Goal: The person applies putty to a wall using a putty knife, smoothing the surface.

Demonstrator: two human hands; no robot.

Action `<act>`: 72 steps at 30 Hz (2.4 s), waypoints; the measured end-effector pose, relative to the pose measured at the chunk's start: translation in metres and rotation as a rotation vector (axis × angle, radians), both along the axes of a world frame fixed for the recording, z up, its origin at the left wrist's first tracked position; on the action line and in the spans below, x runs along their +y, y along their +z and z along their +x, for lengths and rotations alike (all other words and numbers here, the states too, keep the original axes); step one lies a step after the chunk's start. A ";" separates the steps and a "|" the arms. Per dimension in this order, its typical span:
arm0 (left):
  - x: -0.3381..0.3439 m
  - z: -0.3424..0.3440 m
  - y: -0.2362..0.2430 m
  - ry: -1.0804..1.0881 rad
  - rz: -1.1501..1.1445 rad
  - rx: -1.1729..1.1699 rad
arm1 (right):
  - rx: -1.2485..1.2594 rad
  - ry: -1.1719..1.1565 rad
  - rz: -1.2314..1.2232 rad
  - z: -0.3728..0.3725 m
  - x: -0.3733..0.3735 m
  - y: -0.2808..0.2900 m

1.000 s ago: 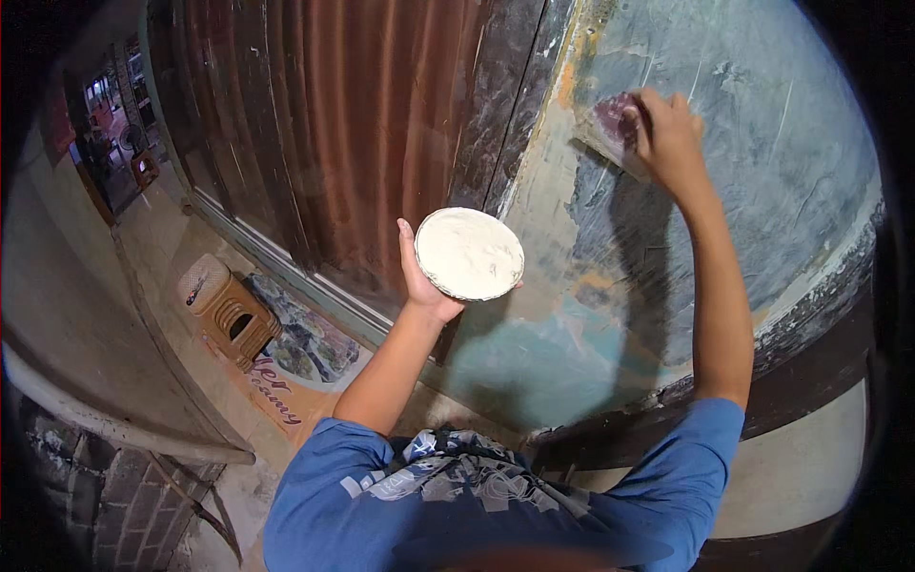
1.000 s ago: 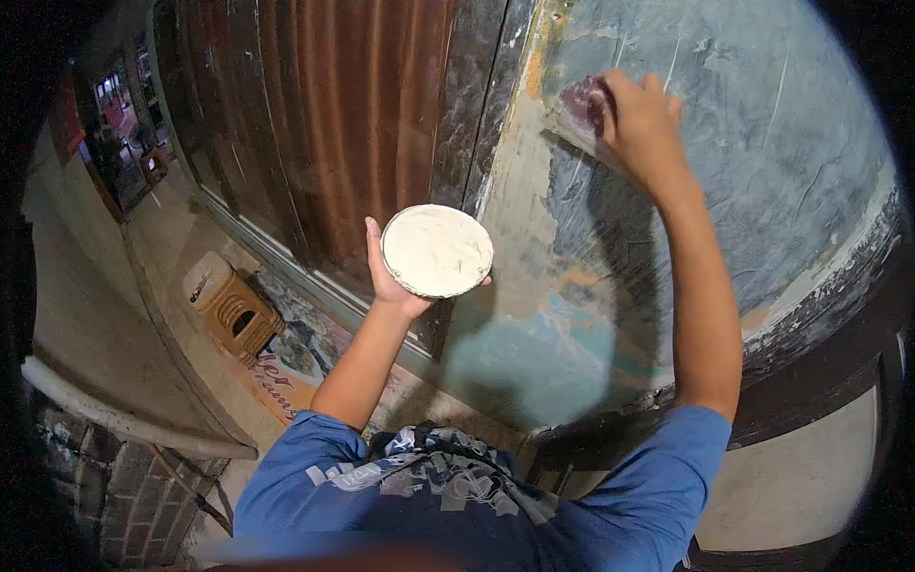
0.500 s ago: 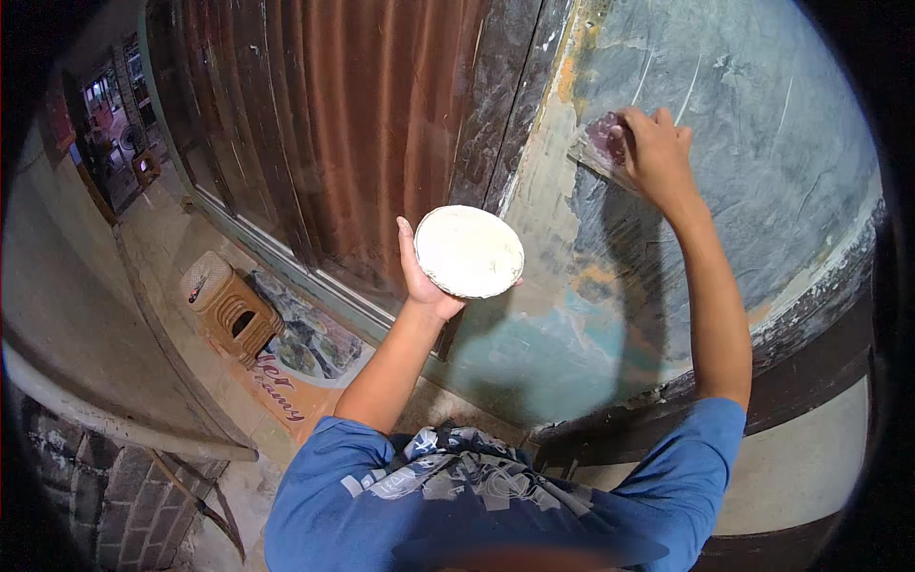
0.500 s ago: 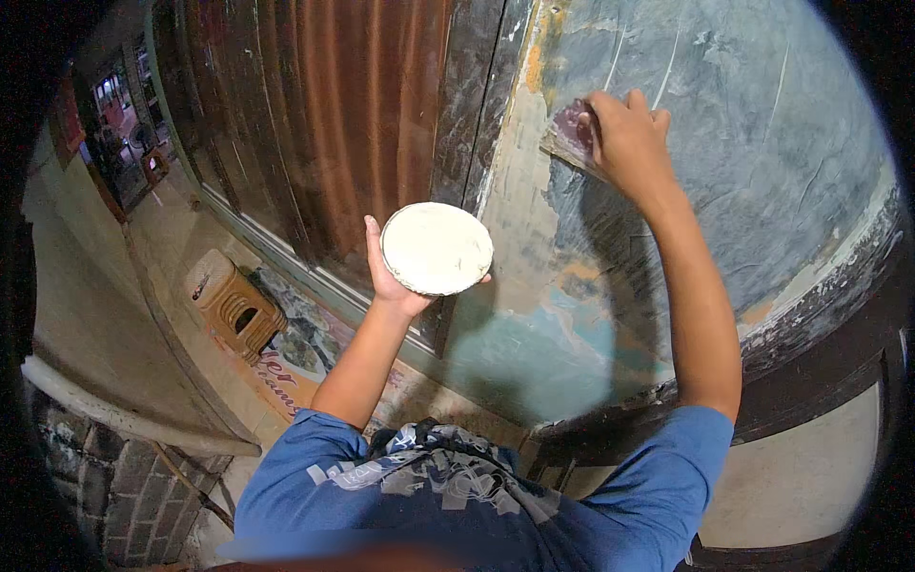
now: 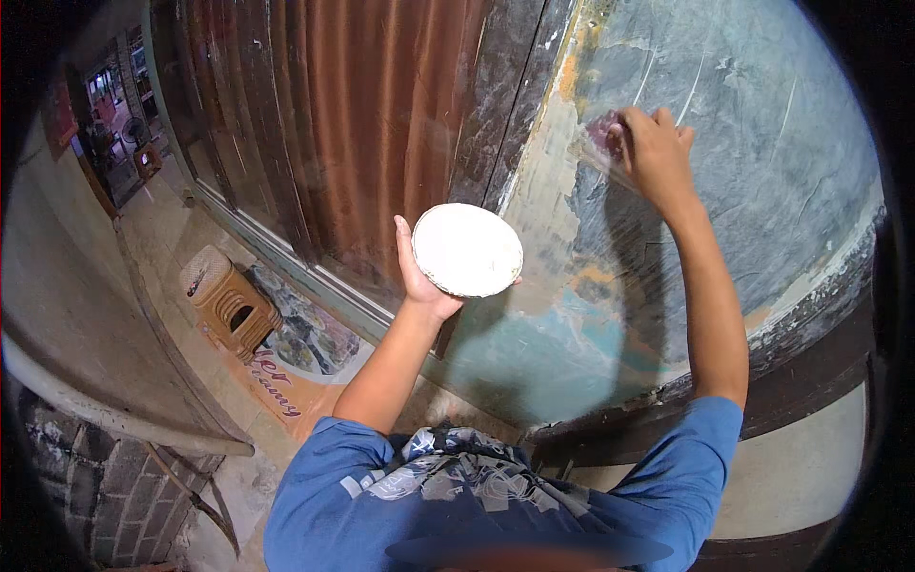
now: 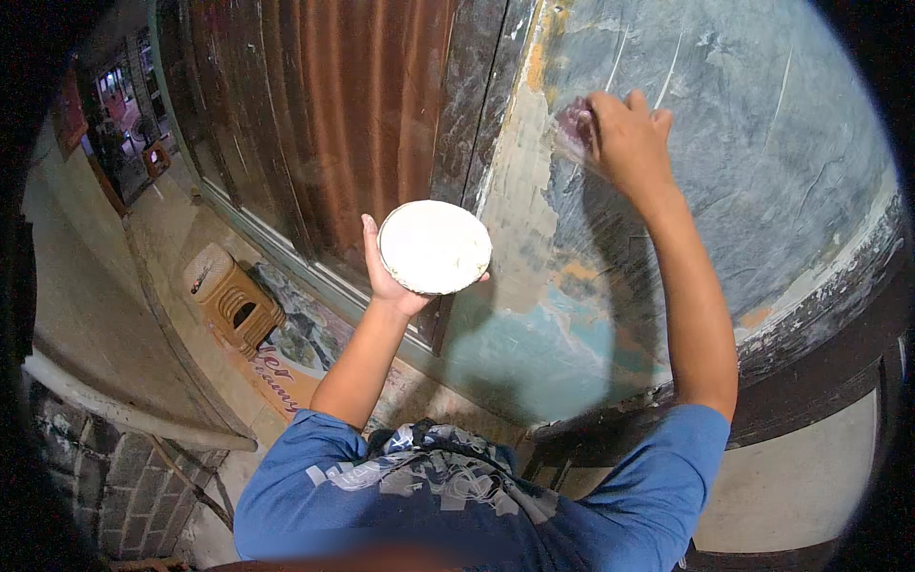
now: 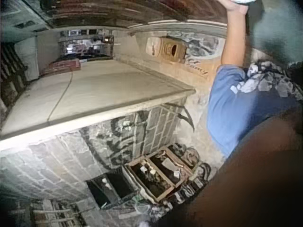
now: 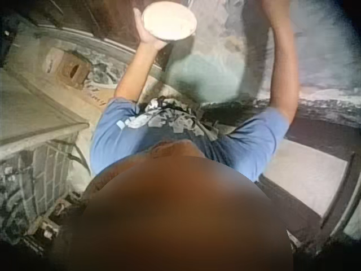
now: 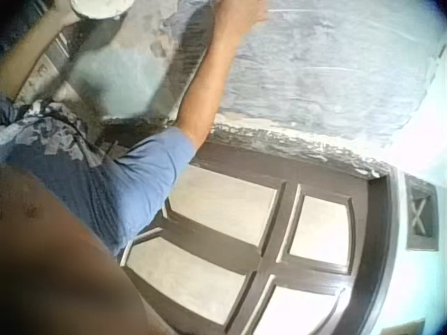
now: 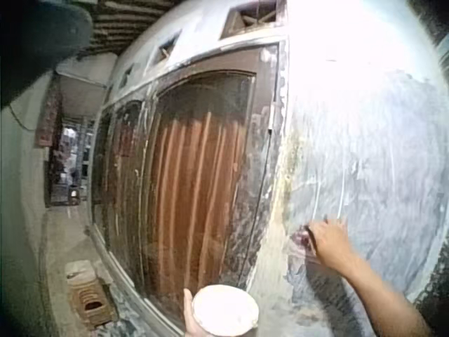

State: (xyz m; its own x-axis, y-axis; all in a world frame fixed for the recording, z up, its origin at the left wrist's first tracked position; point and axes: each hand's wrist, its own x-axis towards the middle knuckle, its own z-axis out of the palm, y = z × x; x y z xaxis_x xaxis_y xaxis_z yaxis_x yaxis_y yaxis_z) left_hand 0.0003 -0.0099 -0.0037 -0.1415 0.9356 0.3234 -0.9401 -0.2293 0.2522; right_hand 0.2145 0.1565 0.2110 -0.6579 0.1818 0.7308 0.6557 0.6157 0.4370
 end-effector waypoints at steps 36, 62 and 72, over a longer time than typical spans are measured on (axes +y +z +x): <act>-0.008 0.010 0.017 -0.030 0.027 0.042 | 0.046 0.234 -1.109 -0.021 -0.042 -0.025; -0.005 0.013 0.019 -0.071 0.013 0.023 | 0.317 0.118 -0.925 0.005 -0.027 -0.019; -0.005 0.011 0.012 -0.065 -0.006 0.011 | 0.129 0.029 -0.017 0.006 -0.044 -0.005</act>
